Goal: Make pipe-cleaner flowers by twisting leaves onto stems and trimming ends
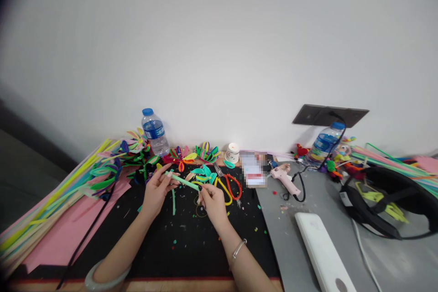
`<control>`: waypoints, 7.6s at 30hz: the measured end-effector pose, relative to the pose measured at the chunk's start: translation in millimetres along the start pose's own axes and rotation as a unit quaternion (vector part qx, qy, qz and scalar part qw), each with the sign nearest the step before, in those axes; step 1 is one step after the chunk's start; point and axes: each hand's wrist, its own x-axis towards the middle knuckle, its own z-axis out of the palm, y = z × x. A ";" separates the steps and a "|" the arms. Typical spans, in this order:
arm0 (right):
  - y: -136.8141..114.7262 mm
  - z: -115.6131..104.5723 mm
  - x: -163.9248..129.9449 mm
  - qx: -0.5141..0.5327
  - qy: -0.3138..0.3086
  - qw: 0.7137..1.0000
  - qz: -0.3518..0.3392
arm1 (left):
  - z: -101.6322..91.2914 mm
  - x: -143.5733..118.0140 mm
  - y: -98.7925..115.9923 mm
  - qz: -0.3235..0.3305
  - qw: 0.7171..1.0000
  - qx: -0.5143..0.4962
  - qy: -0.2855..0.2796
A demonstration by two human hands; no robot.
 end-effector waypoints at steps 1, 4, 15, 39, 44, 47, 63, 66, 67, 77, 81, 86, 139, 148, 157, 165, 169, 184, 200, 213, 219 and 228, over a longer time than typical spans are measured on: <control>-0.7 -0.3 -0.1 0.003 0.001 1.000 0.001 | 0.0 0.0 0.1 -0.002 1.000 -0.002 0.000; -2.0 -1.1 -0.4 0.006 0.001 1.000 0.002 | -0.7 0.0 -0.4 -0.006 1.000 0.001 0.000; 1.1 -4.0 2.7 0.094 0.071 0.993 0.011 | -3.4 2.2 -6.5 -0.011 1.000 -0.014 0.017; 3.9 7.1 -3.8 -0.028 -0.015 0.999 -0.016 | 8.3 -5.9 -2.7 -0.132 0.983 -0.107 -0.064; 3.2 6.1 -4.2 -0.056 -0.035 0.998 -0.020 | 9.0 -7.3 -3.5 -0.133 0.986 -0.064 -0.082; 5.7 5.9 -4.0 -0.043 -0.034 0.998 -0.012 | 9.6 -7.6 -4.5 -0.114 0.989 -0.055 -0.081; 4.4 -0.3 -2.8 -0.040 0.025 0.998 -0.037 | -3.0 5.1 2.1 0.000 0.980 -0.161 0.113; 5.2 2.0 -4.7 -0.129 -0.029 0.990 -0.058 | -3.6 5.3 3.1 -0.020 0.976 -0.183 0.117; 4.6 2.8 -5.5 -0.156 -0.045 0.984 -0.069 | -3.5 5.0 2.8 -0.024 0.976 -0.183 0.115; -0.3 5.5 -4.7 0.008 -0.005 0.999 -0.053 | 4.8 -2.0 -4.4 -0.038 0.997 -0.058 0.027; -0.9 3.3 -4.4 0.110 0.013 0.994 0.004 | 7.6 -5.3 -7.3 -0.042 0.998 0.029 -0.029; -3.4 0.6 -4.3 0.162 0.023 0.986 0.004 | 8.4 -7.5 -8.0 -0.012 0.986 0.128 -0.107; -2.3 -0.7 -2.8 0.282 0.046 0.957 0.049 | 12.1 -17.2 -11.9 0.171 0.891 0.354 -0.226; -0.2 -0.5 -3.2 0.245 0.051 0.967 0.045 | 10.0 -15.4 -11.2 0.137 0.916 0.315 -0.205; 2.8 -2.9 -1.8 0.132 0.062 0.989 0.011 | 7.4 -11.2 -15.9 0.163 0.913 0.313 -0.205; -1.3 -8.2 -6.0 -0.153 0.091 0.979 -0.094 | 6.2 -10.4 -15.3 0.175 0.912 0.302 -0.214; -3.7 -7.6 -6.8 -0.239 0.100 0.955 -0.144 | 7.4 -10.1 -16.0 0.131 0.933 0.276 -0.191; -0.4 1.3 -8.9 -0.205 -0.011 0.968 -0.142 | 13.0 -12.7 -14.1 -0.049 0.989 0.016 -0.142; 4.3 -0.2 -9.2 -0.344 0.060 0.921 -0.174 | 6.6 -2.6 -8.3 0.028 0.996 -0.082 0.000; 1.4 -7.2 -2.8 -0.073 0.128 0.987 -0.070 | 6.5 -3.1 -11.4 -0.012 0.997 -0.077 0.004; 3.1 -5.0 -3.7 -0.106 0.103 0.987 -0.067 | 4.1 -2.5 -11.7 -0.011 0.998 -0.059 -0.006; 1.1 -4.9 -5.2 -0.105 0.080 0.989 -0.069 | 5.9 -3.6 -10.7 0.012 0.999 -0.031 -0.019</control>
